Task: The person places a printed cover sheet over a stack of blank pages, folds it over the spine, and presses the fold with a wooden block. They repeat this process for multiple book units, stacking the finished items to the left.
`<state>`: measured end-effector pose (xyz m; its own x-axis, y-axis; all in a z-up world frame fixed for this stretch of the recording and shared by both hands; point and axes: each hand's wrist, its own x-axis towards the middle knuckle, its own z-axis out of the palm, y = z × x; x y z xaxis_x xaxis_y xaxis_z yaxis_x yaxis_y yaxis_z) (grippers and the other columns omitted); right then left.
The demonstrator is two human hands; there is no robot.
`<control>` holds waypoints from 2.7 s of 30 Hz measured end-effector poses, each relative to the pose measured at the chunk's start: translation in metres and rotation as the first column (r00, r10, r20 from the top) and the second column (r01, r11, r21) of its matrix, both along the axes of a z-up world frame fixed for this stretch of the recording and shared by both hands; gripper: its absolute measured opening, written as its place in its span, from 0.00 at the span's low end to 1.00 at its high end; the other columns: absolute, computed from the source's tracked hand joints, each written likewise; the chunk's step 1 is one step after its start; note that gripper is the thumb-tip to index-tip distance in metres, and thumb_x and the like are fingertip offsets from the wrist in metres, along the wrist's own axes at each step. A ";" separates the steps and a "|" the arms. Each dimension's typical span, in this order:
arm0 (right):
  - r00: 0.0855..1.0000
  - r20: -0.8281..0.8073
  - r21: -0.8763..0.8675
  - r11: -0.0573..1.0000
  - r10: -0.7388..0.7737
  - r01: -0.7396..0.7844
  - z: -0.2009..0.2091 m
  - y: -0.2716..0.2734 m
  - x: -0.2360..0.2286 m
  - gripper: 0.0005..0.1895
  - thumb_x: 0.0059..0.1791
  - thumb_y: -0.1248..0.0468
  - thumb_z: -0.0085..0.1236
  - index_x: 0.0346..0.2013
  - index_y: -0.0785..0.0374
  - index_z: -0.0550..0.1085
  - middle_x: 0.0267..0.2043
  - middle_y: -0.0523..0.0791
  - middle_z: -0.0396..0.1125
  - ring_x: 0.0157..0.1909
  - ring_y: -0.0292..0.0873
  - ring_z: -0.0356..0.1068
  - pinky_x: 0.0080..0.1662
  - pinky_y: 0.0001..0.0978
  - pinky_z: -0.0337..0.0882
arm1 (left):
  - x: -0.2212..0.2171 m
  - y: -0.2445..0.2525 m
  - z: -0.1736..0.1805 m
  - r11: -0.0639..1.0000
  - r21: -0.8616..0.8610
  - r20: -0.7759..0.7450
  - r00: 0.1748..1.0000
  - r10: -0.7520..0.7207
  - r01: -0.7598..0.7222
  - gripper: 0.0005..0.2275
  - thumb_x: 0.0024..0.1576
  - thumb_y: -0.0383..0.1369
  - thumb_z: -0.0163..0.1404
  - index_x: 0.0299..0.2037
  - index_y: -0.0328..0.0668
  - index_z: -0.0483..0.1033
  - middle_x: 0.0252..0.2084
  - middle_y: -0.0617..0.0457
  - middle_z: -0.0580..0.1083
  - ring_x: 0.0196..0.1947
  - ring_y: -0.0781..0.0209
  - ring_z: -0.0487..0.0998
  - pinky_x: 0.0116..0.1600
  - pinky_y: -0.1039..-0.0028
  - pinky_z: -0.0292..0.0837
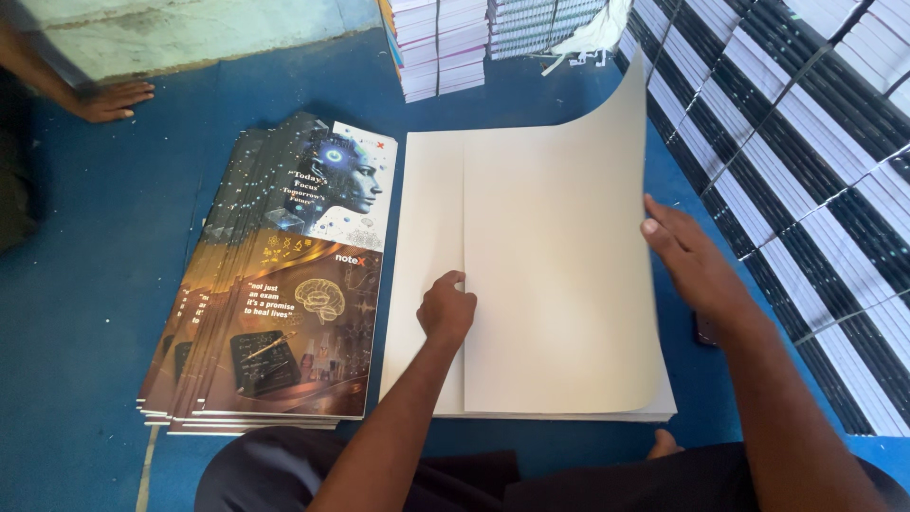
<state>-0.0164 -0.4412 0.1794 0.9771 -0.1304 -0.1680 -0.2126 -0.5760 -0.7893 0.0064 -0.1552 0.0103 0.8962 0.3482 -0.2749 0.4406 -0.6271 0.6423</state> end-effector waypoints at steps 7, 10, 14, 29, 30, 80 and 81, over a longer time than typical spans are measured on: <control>0.965 0.154 -0.063 0.977 0.212 -0.205 -0.032 0.006 0.013 0.35 0.54 0.40 0.34 0.73 0.49 0.60 0.80 0.52 0.41 0.80 0.59 0.38 0.72 0.60 0.45 | -0.001 0.000 -0.002 0.999 -0.018 0.059 0.998 -0.039 0.040 0.21 0.52 0.29 0.54 0.58 0.45 0.75 0.44 0.46 0.81 0.45 0.51 0.82 0.55 0.63 0.74; 0.956 0.143 -0.053 0.967 0.254 -0.249 -0.045 0.008 0.018 0.33 0.55 0.43 0.34 0.73 0.49 0.58 0.80 0.51 0.39 0.79 0.59 0.38 0.70 0.56 0.48 | -0.003 -0.001 -0.001 0.999 -0.014 0.059 0.997 -0.047 0.048 0.21 0.52 0.29 0.55 0.59 0.44 0.75 0.44 0.46 0.81 0.45 0.51 0.82 0.55 0.63 0.74; 0.922 0.202 -0.089 0.944 0.330 -0.318 -0.053 0.011 0.018 0.31 0.56 0.46 0.35 0.73 0.50 0.58 0.80 0.52 0.41 0.80 0.58 0.39 0.72 0.54 0.46 | -0.004 -0.001 0.001 0.998 -0.049 0.034 0.999 -0.039 0.041 0.21 0.53 0.29 0.54 0.59 0.45 0.74 0.42 0.46 0.81 0.44 0.52 0.82 0.55 0.64 0.74; 0.844 0.309 -0.312 0.885 0.438 -0.345 -0.076 0.030 0.017 0.28 0.56 0.50 0.44 0.71 0.50 0.63 0.77 0.57 0.45 0.78 0.62 0.42 0.71 0.54 0.47 | -0.003 0.001 -0.014 0.997 -0.054 0.156 0.986 -0.050 0.059 0.21 0.53 0.23 0.50 0.58 0.43 0.76 0.48 0.42 0.75 0.48 0.45 0.78 0.55 0.60 0.74; 0.844 0.313 -0.319 0.885 0.436 -0.340 -0.076 0.032 0.017 0.28 0.55 0.50 0.45 0.71 0.49 0.64 0.77 0.57 0.45 0.78 0.62 0.43 0.71 0.54 0.47 | -0.003 0.002 -0.013 0.997 -0.045 0.149 0.987 -0.057 0.065 0.21 0.53 0.23 0.49 0.58 0.43 0.76 0.48 0.42 0.75 0.49 0.45 0.77 0.55 0.59 0.73; 0.776 0.372 -0.553 0.793 0.509 -0.255 -0.103 0.109 0.029 0.26 0.54 0.59 0.51 0.68 0.57 0.67 0.71 0.58 0.57 0.72 0.57 0.57 0.70 0.53 0.58 | 0.044 0.018 -0.034 0.649 -0.760 0.051 0.999 -0.005 0.042 0.10 0.59 0.36 0.56 0.30 0.38 0.77 0.21 0.58 0.66 0.19 0.69 0.61 0.25 0.76 0.58; 0.781 0.404 -0.520 0.822 0.476 -0.233 -0.102 0.104 0.035 0.26 0.54 0.59 0.52 0.68 0.56 0.67 0.71 0.58 0.58 0.71 0.57 0.58 0.70 0.51 0.60 | 0.045 0.017 -0.034 0.661 -0.749 0.042 0.999 -0.007 0.036 0.10 0.59 0.36 0.56 0.30 0.38 0.77 0.20 0.58 0.65 0.19 0.69 0.61 0.24 0.76 0.58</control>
<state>0.0191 -0.3376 0.0774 0.8908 0.3060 0.3361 0.4256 -0.8209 -0.3807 0.0512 -0.1380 -0.0236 0.9143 0.0180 -0.4047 0.4029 0.0639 0.9130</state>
